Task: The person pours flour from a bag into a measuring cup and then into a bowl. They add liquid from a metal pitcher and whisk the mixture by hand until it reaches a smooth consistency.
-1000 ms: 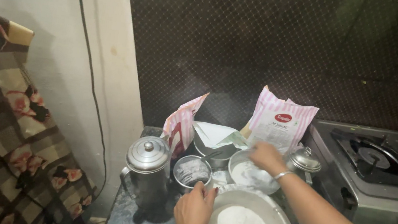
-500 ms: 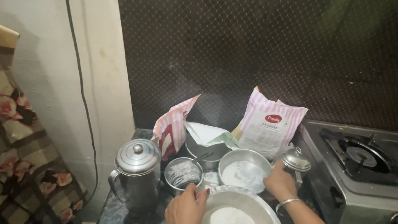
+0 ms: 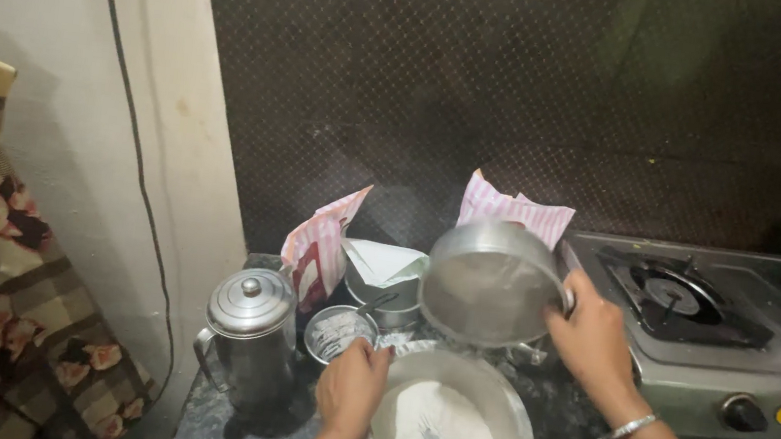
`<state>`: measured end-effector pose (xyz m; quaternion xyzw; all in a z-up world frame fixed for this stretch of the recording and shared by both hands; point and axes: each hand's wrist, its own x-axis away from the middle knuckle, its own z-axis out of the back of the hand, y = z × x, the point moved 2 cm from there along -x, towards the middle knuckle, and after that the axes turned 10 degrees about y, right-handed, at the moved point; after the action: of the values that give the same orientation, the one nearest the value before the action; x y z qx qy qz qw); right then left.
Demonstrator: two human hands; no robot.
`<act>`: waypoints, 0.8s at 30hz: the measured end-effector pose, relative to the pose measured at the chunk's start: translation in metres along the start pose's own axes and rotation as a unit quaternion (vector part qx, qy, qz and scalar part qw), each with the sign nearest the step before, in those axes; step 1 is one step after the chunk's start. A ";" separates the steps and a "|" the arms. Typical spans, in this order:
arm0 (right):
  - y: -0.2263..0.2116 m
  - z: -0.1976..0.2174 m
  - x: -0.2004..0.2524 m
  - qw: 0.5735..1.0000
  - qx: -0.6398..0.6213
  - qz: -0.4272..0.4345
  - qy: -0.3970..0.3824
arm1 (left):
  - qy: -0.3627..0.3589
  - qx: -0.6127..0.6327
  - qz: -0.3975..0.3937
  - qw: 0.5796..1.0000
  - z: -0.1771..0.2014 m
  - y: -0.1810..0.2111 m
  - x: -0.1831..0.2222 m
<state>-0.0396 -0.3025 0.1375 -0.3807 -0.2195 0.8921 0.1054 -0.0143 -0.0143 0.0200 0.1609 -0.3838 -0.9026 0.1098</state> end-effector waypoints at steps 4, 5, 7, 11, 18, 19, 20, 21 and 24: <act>0.037 -0.012 0.023 0.998 -0.048 0.021 -0.022 | -0.016 -0.011 -0.011 1.000 -0.004 0.003 -0.012; 0.039 -0.011 0.027 0.995 -0.074 0.065 -0.003 | -0.020 -0.011 -0.021 1.000 -0.005 0.006 -0.012; 0.044 -0.009 0.035 0.989 -0.099 0.108 0.017 | -0.023 -0.012 -0.032 0.999 -0.005 0.008 -0.013; 0.057 -0.009 0.043 0.990 -0.126 0.067 0.014 | -0.021 -0.009 -0.032 0.999 -0.006 0.005 -0.017; 0.049 -0.005 0.051 0.970 -0.207 0.126 0.024 | -0.023 -0.005 -0.027 0.999 -0.005 0.003 -0.017; 0.048 -0.005 0.051 0.970 -0.208 0.126 0.023 | -0.023 -0.005 -0.026 0.999 -0.004 0.002 -0.016; 0.048 -0.005 0.051 0.975 -0.191 0.112 0.025 | -0.023 -0.005 -0.029 0.999 -0.004 0.002 -0.017; 0.048 -0.004 0.050 0.980 -0.174 0.098 0.027 | -0.023 -0.005 -0.032 0.999 -0.003 0.003 -0.017; 0.062 -0.013 0.048 0.989 -0.138 0.055 0.010 | -0.030 -0.012 -0.034 0.999 -0.002 0.005 -0.016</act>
<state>-0.0646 -0.3363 0.0693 -0.4119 -0.3185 0.8537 0.0046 0.0018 -0.0138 0.0259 0.1457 -0.3707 -0.9146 0.0691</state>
